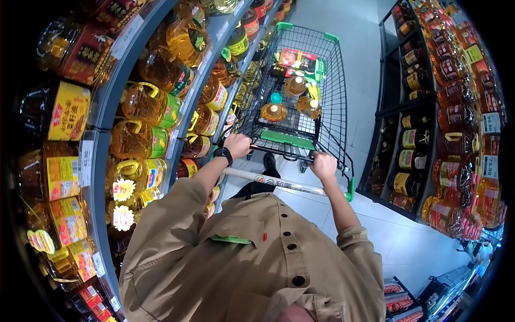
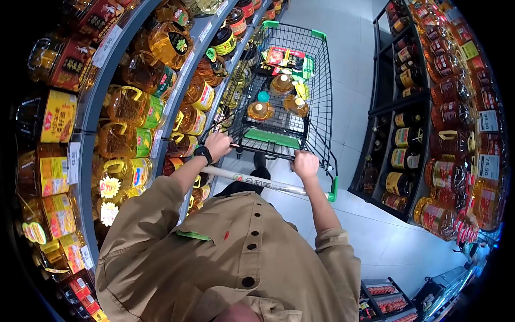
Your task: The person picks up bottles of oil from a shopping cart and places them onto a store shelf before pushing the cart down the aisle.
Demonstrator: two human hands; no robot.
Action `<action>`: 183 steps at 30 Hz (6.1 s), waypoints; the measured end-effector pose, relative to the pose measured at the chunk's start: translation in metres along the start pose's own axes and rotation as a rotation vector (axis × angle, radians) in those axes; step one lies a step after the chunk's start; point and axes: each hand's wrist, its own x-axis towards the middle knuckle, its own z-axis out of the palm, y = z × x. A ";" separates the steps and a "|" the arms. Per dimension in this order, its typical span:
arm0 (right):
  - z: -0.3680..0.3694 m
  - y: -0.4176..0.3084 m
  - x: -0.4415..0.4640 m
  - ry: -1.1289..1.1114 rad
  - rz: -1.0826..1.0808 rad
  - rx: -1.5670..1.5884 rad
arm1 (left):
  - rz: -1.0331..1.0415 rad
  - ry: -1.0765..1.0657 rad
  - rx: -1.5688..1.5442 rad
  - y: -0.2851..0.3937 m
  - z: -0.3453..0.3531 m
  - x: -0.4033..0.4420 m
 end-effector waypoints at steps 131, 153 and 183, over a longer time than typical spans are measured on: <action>-0.079 0.180 0.492 -0.489 0.038 0.136 | -0.041 0.043 -0.158 -0.143 -0.126 0.473; 0.165 0.324 0.708 -0.236 0.520 0.362 | -0.017 -0.036 -0.550 -0.120 -0.110 0.675; 0.215 0.315 0.670 -0.123 0.475 0.620 | 0.214 0.074 -0.357 -0.119 0.100 0.833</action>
